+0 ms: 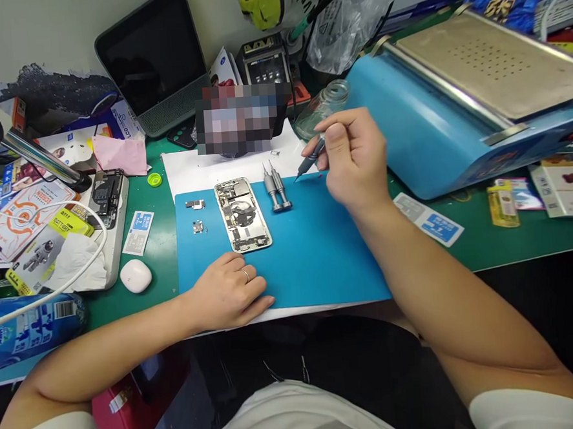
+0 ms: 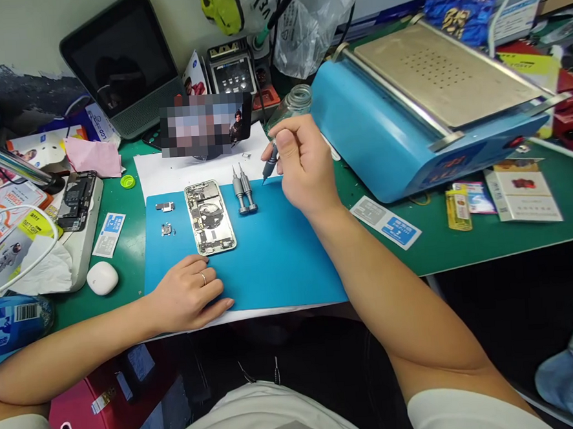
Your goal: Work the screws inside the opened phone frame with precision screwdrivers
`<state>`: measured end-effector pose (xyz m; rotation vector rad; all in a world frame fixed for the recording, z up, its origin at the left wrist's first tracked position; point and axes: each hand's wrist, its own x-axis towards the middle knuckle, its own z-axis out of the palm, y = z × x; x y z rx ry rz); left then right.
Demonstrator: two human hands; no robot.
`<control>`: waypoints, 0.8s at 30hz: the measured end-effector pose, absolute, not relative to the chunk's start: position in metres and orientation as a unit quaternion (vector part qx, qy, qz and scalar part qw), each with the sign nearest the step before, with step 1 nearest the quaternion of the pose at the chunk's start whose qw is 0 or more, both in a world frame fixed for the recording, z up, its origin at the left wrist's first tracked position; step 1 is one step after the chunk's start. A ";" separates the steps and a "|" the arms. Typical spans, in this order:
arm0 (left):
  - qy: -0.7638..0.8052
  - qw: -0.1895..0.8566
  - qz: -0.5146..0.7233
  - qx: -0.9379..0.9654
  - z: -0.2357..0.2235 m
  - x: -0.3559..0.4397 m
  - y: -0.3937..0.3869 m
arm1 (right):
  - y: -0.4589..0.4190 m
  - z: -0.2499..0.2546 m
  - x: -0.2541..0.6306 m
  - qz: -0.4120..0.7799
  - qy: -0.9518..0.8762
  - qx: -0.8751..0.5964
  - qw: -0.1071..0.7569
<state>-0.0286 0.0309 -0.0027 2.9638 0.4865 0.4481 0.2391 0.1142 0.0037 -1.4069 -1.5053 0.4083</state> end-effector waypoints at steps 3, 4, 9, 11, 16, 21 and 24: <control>0.156 0.041 0.142 0.977 -0.003 -0.028 0.029 | 0.112 0.004 0.238 0.104 -0.658 -0.573 0.477; 0.156 0.036 0.139 0.977 -0.003 -0.028 0.029 | 0.112 0.004 0.237 0.090 -0.675 -0.573 0.457; 0.168 0.015 0.130 0.977 -0.002 -0.027 0.024 | 0.113 -0.002 0.239 0.069 -0.716 -0.583 0.379; 0.174 0.013 0.124 0.977 -0.002 -0.027 0.023 | 0.114 -0.006 0.240 0.047 -0.712 -0.577 0.397; 0.177 0.003 0.115 0.978 -0.002 -0.027 0.021 | 0.103 -0.010 0.222 0.047 -0.685 -0.493 0.534; 0.180 -0.006 0.121 0.976 -0.004 -0.027 0.020 | 0.073 -0.012 0.176 0.187 -0.740 -0.308 0.568; 0.182 -0.013 0.124 0.975 -0.004 -0.027 0.019 | 0.067 -0.017 0.164 0.206 -0.768 -0.251 0.552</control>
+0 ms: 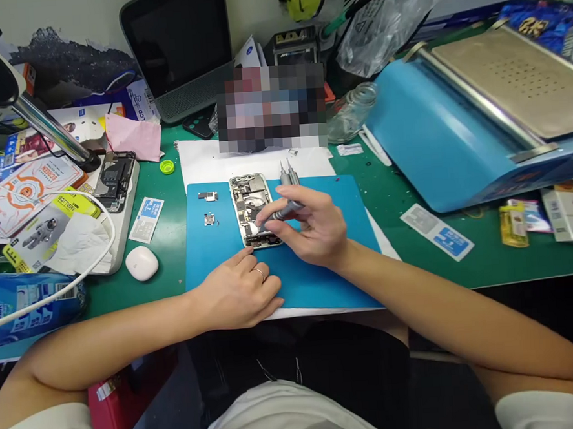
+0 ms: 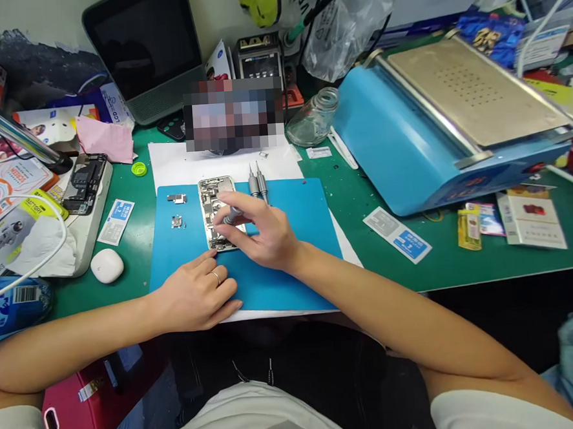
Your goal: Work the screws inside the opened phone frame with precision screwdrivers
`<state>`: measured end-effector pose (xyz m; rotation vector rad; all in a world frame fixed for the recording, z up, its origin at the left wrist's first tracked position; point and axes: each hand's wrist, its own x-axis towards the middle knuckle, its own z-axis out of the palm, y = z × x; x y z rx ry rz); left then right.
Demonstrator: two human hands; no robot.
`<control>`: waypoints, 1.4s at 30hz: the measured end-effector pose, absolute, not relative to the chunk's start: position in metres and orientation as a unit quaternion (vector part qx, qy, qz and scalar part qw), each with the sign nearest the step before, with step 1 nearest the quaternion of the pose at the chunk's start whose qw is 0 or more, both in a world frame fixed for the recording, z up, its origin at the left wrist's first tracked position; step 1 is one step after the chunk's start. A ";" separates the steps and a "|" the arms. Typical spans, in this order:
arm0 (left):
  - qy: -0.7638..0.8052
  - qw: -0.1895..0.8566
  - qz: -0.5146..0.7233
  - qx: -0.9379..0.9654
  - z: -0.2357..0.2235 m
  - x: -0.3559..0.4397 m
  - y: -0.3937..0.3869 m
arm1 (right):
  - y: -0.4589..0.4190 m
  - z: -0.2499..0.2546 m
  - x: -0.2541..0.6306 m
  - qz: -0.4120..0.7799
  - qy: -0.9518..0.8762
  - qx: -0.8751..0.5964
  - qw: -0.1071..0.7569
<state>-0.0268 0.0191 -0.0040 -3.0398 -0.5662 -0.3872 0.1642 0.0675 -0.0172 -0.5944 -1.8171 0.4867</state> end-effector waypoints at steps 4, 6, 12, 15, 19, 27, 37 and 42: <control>-0.183 0.008 -0.120 -0.976 -0.004 -0.026 0.019 | 0.069 -0.022 0.165 0.202 -0.776 -0.239 0.547; -0.184 0.007 -0.121 -0.975 -0.004 -0.025 0.019 | 0.069 -0.021 0.166 0.202 -0.779 -0.240 0.543; -0.184 0.001 -0.130 -0.974 -0.006 -0.025 0.019 | 0.066 -0.021 0.165 0.198 -0.793 -0.233 0.527; -0.183 0.002 -0.135 -0.974 -0.006 -0.025 0.020 | 0.067 -0.023 0.165 0.205 -0.795 -0.232 0.522; -0.180 0.001 -0.133 -0.975 -0.005 -0.025 0.020 | 0.067 -0.024 0.165 0.205 -0.797 -0.231 0.519; -0.183 0.002 -0.128 -0.975 -0.005 -0.027 0.020 | 0.068 -0.023 0.163 0.206 -0.797 -0.230 0.519; -0.182 0.001 -0.126 -0.975 -0.005 -0.027 0.021 | 0.070 -0.022 0.165 0.181 -0.815 -0.201 0.513; -0.179 -0.004 -0.120 -0.977 -0.005 -0.027 0.021 | 0.070 -0.025 0.165 0.192 -0.808 -0.205 0.519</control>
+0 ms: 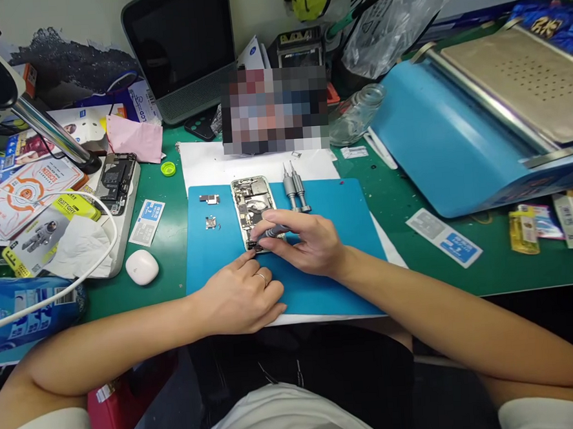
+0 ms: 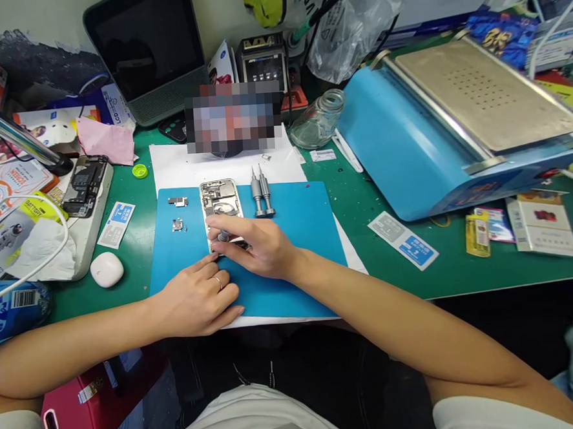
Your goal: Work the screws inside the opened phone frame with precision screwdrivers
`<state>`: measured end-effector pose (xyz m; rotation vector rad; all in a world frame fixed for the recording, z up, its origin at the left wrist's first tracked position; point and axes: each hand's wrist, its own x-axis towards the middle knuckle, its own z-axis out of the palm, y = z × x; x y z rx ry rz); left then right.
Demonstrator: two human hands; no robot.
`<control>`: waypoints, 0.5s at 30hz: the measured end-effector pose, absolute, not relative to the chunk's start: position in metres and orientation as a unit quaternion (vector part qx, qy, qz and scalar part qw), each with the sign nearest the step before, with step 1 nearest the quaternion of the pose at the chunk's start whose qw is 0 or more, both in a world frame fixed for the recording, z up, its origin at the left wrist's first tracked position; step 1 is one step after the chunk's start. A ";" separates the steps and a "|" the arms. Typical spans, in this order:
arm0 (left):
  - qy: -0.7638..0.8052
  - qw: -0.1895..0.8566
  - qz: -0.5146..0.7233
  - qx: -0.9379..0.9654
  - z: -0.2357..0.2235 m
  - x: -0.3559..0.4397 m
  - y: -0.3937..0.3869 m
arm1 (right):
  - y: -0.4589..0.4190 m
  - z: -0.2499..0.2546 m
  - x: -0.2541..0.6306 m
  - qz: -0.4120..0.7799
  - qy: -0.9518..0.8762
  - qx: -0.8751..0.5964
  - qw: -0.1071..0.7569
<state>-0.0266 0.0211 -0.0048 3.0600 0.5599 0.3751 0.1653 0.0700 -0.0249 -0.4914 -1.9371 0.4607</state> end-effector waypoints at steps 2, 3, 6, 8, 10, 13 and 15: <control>0.179 0.005 0.119 0.977 -0.005 -0.026 0.021 | 0.070 -0.026 0.165 0.202 -0.802 -0.213 0.520; 0.179 0.006 0.119 0.977 -0.005 -0.026 0.021 | 0.069 -0.026 0.166 0.206 -0.800 -0.215 0.521; 0.179 0.007 0.117 0.977 -0.004 -0.026 0.021 | 0.069 -0.025 0.165 0.209 -0.798 -0.218 0.521; 0.178 0.008 0.116 0.977 -0.004 -0.026 0.021 | 0.069 -0.025 0.165 0.204 -0.800 -0.219 0.520; 0.178 0.008 0.114 0.977 -0.004 -0.026 0.021 | 0.069 -0.024 0.164 0.200 -0.803 -0.219 0.517; 0.179 0.007 0.117 0.977 -0.004 -0.026 0.021 | 0.069 -0.023 0.164 0.190 -0.806 -0.222 0.514; 0.179 0.008 0.116 0.977 -0.005 -0.026 0.021 | 0.069 -0.022 0.164 0.188 -0.806 -0.227 0.513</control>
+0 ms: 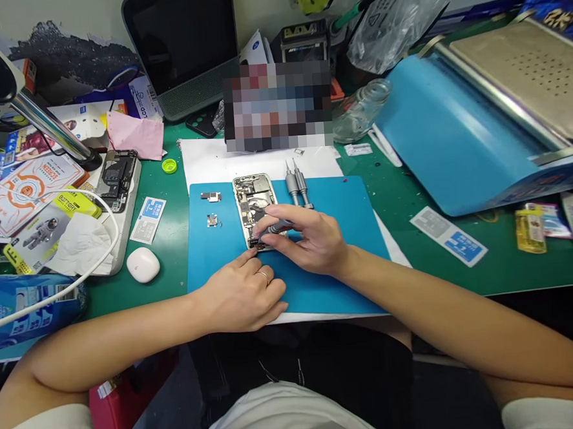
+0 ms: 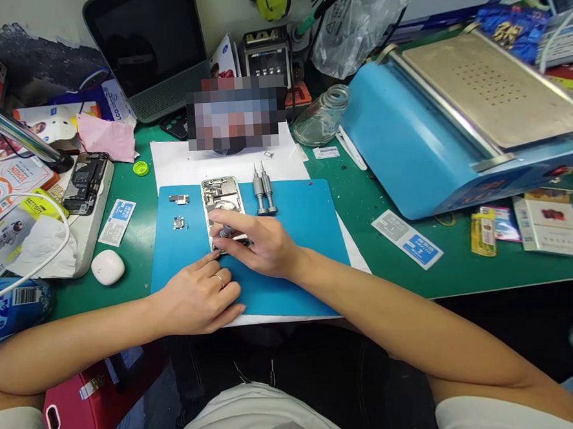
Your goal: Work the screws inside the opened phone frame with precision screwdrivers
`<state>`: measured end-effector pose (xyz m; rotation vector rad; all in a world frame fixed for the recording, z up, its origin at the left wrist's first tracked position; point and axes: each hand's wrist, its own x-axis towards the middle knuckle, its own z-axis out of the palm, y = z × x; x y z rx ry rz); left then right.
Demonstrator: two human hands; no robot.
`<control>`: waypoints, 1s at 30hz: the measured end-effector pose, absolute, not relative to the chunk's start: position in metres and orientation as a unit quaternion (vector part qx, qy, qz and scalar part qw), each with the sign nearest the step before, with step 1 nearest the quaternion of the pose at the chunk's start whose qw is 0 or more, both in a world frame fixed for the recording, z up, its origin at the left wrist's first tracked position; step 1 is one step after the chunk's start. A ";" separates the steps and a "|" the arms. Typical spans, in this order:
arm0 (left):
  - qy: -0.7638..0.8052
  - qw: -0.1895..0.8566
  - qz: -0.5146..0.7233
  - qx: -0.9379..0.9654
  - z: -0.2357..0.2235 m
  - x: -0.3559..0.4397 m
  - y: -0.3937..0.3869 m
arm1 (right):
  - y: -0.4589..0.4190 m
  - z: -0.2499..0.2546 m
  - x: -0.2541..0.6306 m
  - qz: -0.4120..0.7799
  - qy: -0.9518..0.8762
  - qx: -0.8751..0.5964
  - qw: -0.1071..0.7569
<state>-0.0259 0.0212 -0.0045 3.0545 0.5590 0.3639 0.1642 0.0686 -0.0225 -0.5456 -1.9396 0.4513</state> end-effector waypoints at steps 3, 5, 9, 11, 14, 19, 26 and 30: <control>0.179 0.009 0.113 0.977 -0.005 -0.026 0.021 | 0.069 -0.022 0.164 0.195 -0.803 -0.232 0.513; 0.179 0.008 0.116 0.977 -0.005 -0.026 0.021 | 0.069 -0.023 0.164 0.199 -0.802 -0.230 0.515; 0.179 0.010 0.114 0.977 -0.006 -0.027 0.021 | 0.069 -0.024 0.164 0.200 -0.799 -0.226 0.520; 0.178 0.010 0.113 0.977 -0.006 -0.026 0.021 | 0.069 -0.023 0.164 0.196 -0.803 -0.224 0.516; 0.178 0.006 0.117 0.977 -0.007 -0.027 0.021 | 0.070 -0.020 0.165 0.175 -0.819 -0.210 0.505; 0.179 0.005 0.124 0.976 -0.006 -0.027 0.021 | 0.071 -0.017 0.163 0.112 -0.843 -0.192 0.490; 0.179 0.014 0.106 0.978 -0.006 -0.027 0.021 | 0.068 -0.017 0.160 0.116 -0.842 -0.215 0.481; 0.181 0.010 0.113 0.977 -0.006 -0.027 0.022 | 0.068 -0.017 0.161 0.123 -0.840 -0.222 0.480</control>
